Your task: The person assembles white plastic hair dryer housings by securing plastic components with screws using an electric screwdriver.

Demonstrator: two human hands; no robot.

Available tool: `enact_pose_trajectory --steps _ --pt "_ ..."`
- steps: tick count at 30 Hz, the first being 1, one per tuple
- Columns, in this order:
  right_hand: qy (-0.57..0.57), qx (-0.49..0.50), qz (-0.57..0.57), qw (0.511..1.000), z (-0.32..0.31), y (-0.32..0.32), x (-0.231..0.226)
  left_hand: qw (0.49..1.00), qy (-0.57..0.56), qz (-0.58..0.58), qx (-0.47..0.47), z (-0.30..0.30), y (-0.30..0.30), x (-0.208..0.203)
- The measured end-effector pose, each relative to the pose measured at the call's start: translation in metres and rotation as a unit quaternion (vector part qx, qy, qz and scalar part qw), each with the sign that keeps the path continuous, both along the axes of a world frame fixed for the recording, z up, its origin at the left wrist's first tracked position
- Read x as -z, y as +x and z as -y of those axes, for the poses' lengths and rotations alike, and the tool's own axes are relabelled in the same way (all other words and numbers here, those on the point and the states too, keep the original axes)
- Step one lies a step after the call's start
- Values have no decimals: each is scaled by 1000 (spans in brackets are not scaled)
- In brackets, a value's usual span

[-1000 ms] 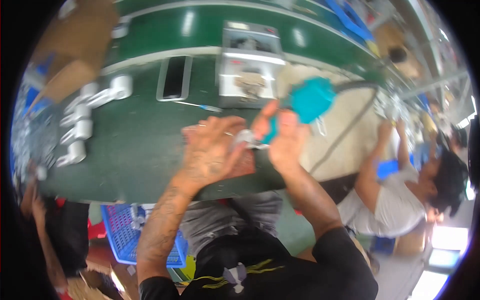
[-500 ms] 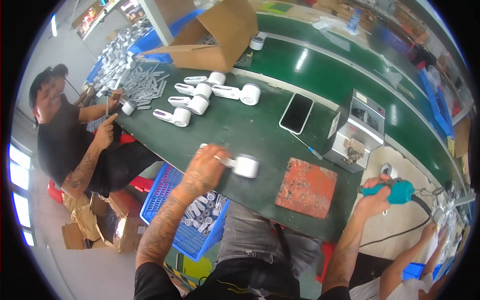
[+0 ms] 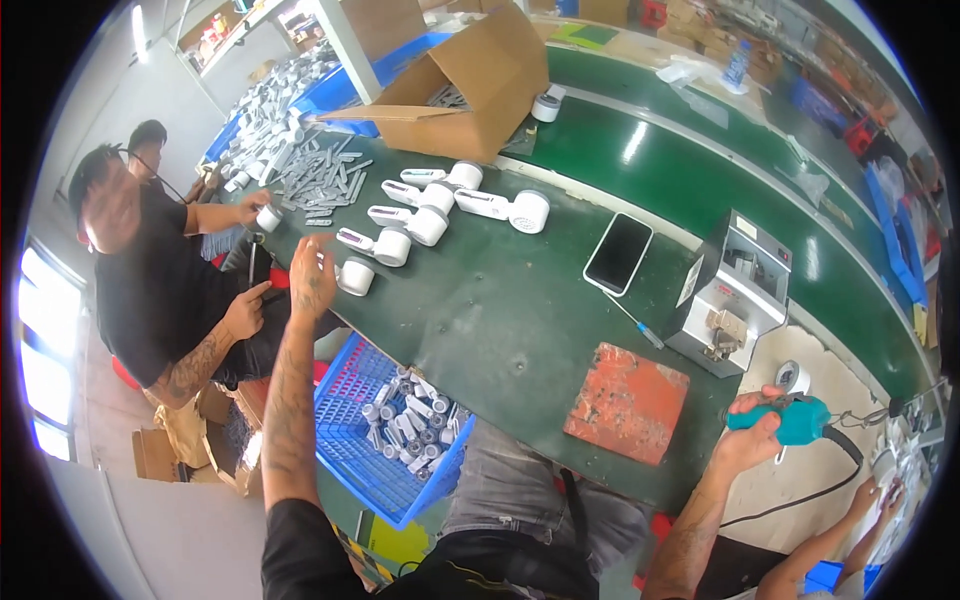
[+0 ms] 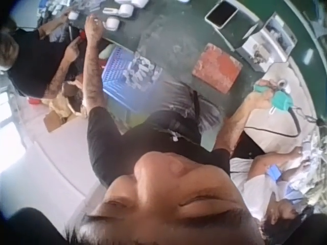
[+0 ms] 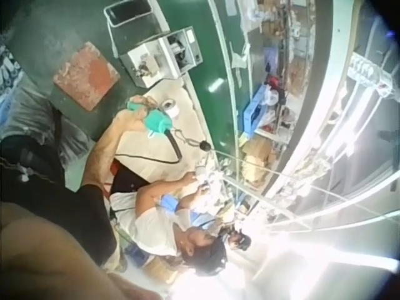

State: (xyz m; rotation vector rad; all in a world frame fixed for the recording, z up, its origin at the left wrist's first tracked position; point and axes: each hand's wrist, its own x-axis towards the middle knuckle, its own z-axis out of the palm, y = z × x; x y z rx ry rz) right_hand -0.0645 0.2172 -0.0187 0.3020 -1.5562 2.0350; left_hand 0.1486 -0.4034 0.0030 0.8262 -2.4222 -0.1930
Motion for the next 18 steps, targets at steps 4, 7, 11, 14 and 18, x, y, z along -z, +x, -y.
enact_pose_trajectory --steps 4,7,11,14,18 --pt "13 -8 -6 1000 2 0 3 990 -66 77 93 67 -27 -5" --pt "24 -3 -3 1000 -1 0 6 970 -91 196 112 76 -49 -11" --pt "26 14 8 1000 1 -3 6 899 -118 398 137 80 -60 -15" --pt "28 29 14 999 -1 -3 6 878 -120 447 121 71 -64 -26" --pt "33 24 10 999 -1 -1 6 865 -133 459 153 68 -71 -24"
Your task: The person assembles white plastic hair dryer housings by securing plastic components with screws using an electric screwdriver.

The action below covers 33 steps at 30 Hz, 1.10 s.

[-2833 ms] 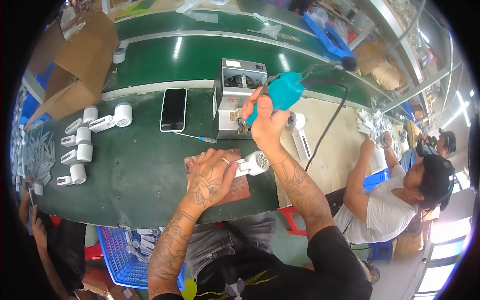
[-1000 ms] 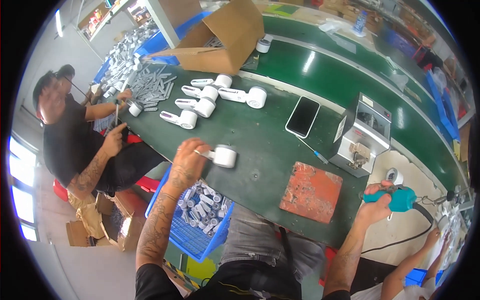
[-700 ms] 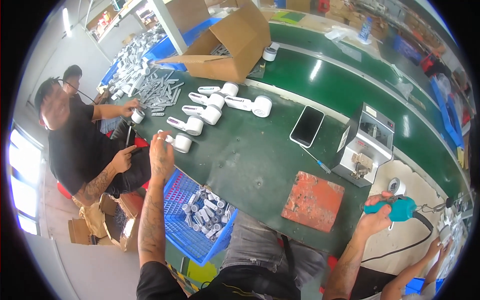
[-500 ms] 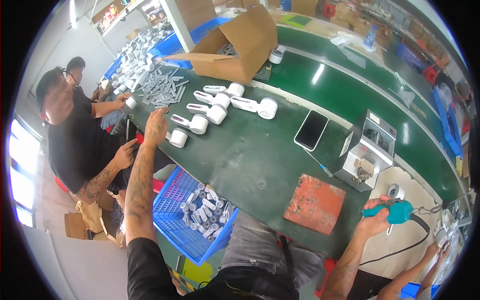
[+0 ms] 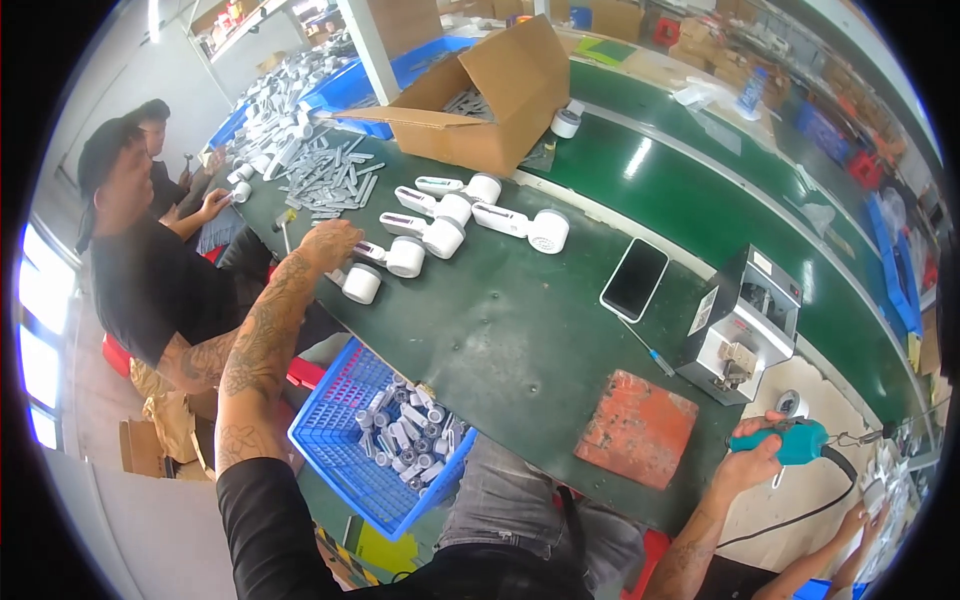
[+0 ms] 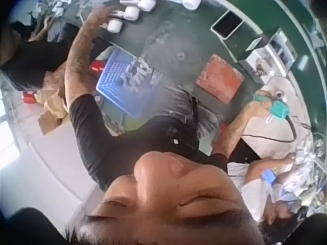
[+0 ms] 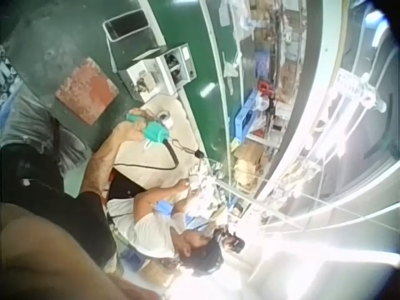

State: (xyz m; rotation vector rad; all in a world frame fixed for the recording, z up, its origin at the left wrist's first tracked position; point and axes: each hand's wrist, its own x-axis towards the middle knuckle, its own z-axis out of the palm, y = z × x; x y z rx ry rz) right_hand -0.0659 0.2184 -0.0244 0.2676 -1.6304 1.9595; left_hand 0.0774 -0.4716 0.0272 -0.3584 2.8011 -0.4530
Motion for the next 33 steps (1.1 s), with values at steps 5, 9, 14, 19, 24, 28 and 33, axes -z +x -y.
enact_pose_trajectory --steps 5,9,14,19,24,28,33 --pt "-10 -14 6 1000 -1 -2 3 979 -135 -29 153 -21 -31 -25" --pt "-8 -17 19 1000 4 1 -2 973 -85 -203 66 -53 -49 -46" --pt "9 -27 14 1000 -1 -1 3 900 98 -413 97 -153 -62 -56" --pt "14 -30 6 999 -7 1 6 846 175 -463 199 -209 -81 7" --pt "14 -41 18 999 -6 2 7 921 84 -374 68 -225 -88 31" --pt "28 -39 7 999 -9 -2 10 940 -35 -332 -67 -190 -89 33" --pt "28 -56 6 998 -13 -4 12 937 88 -300 -154 -165 -82 33"
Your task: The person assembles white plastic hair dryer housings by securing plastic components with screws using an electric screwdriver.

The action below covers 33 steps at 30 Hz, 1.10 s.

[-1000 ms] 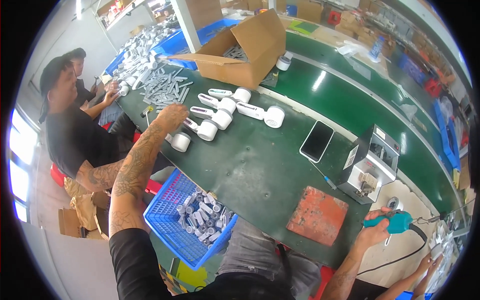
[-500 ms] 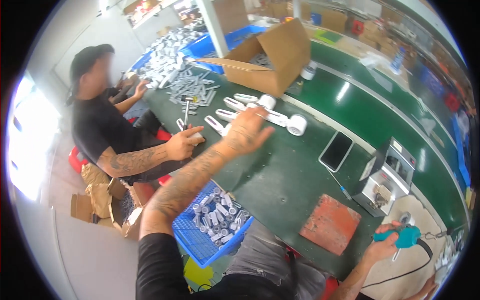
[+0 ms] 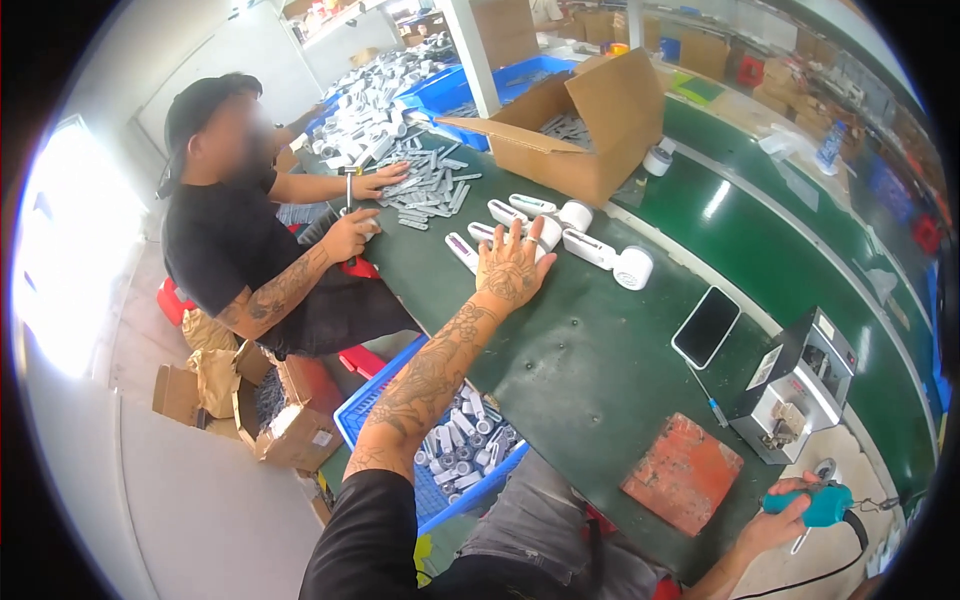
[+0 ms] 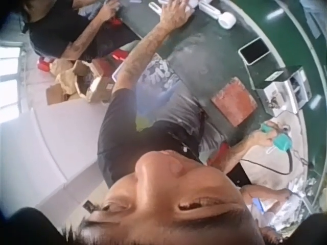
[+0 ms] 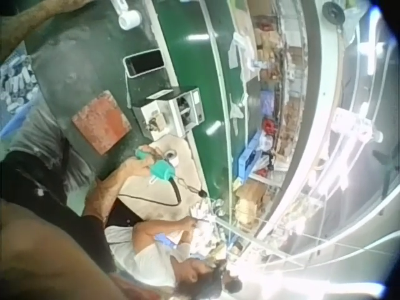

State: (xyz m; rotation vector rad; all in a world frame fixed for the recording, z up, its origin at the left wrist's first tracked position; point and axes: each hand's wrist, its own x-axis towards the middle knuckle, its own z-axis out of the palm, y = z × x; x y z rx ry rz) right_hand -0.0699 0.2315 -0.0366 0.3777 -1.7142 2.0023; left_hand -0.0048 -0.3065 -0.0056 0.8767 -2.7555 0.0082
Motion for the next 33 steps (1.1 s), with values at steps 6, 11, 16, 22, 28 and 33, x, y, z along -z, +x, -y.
enact_pose_trajectory --steps 6,11,16,22,28,33 --pt "4 -1 3 1000 1 0 3 998 -42 -41 19 14 3 7" --pt "17 3 -7 1000 2 1 2 997 -78 -21 21 16 2 4" --pt "42 19 -7 999 5 1 -5 992 -117 -27 38 12 0 6" --pt "57 38 -14 998 7 2 -9 957 -122 -79 252 -27 -47 8" --pt "70 51 -20 996 7 1 -8 961 24 -88 262 -69 -87 21" --pt "63 47 -2 997 7 3 -6 956 -17 -119 269 -107 -73 11"
